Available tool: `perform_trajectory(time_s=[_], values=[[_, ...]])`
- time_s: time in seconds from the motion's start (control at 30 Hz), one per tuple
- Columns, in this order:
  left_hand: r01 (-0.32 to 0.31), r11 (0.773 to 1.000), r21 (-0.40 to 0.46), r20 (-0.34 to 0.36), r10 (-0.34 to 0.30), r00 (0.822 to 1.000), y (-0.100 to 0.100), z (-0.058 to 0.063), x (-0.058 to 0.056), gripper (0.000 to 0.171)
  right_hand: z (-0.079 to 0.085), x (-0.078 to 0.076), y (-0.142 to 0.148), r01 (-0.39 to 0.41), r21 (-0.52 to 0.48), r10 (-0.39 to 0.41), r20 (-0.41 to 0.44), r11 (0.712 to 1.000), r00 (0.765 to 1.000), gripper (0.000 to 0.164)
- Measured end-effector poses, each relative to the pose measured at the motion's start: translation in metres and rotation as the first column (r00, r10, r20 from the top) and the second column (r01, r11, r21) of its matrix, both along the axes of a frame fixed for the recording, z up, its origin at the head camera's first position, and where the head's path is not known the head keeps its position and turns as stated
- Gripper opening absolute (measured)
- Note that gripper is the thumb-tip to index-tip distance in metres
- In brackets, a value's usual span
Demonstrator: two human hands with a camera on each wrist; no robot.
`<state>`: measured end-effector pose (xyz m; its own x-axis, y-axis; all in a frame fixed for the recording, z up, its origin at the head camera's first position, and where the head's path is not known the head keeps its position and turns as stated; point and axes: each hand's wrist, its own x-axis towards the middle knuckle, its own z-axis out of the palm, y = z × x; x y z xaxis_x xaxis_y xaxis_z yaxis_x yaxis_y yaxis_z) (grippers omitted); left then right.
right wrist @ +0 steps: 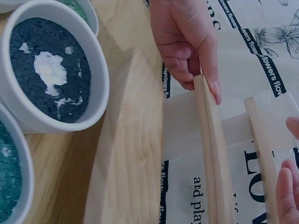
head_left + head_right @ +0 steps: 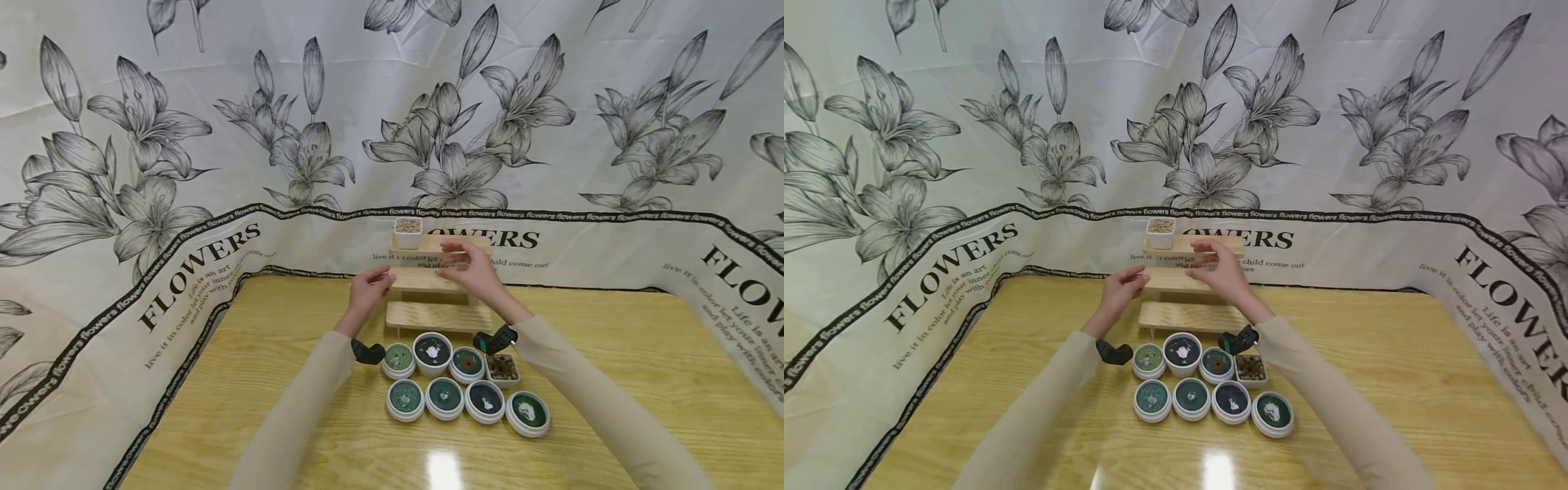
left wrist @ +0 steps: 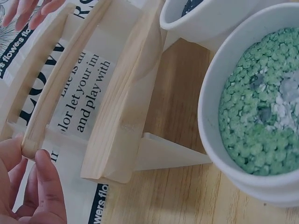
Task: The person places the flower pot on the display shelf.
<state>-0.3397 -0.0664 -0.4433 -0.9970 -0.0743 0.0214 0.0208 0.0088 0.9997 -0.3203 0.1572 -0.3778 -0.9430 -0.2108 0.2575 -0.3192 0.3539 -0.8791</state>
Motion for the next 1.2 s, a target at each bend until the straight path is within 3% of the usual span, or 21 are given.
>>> perform_trajectory(time_s=[0.37,0.93,1.2], values=[[-0.012,1.000,0.019,-0.009,0.012,1.000,0.001,-0.001,-0.001,0.031,-0.005,0.023,0.006,-0.004,-0.061,0.003,-0.018,0.998,1.000,0.048],[-0.034,0.999,0.025,0.015,0.034,0.999,0.003,-0.001,0.000,0.032,-0.007,0.061,0.020,-0.011,-0.040,0.007,-0.097,0.999,0.995,0.044],[-0.020,1.000,0.021,-0.012,0.020,1.000,0.001,-0.003,-0.002,0.032,-0.016,0.080,0.036,0.003,-0.073,-0.012,-0.127,0.997,0.992,0.043]])
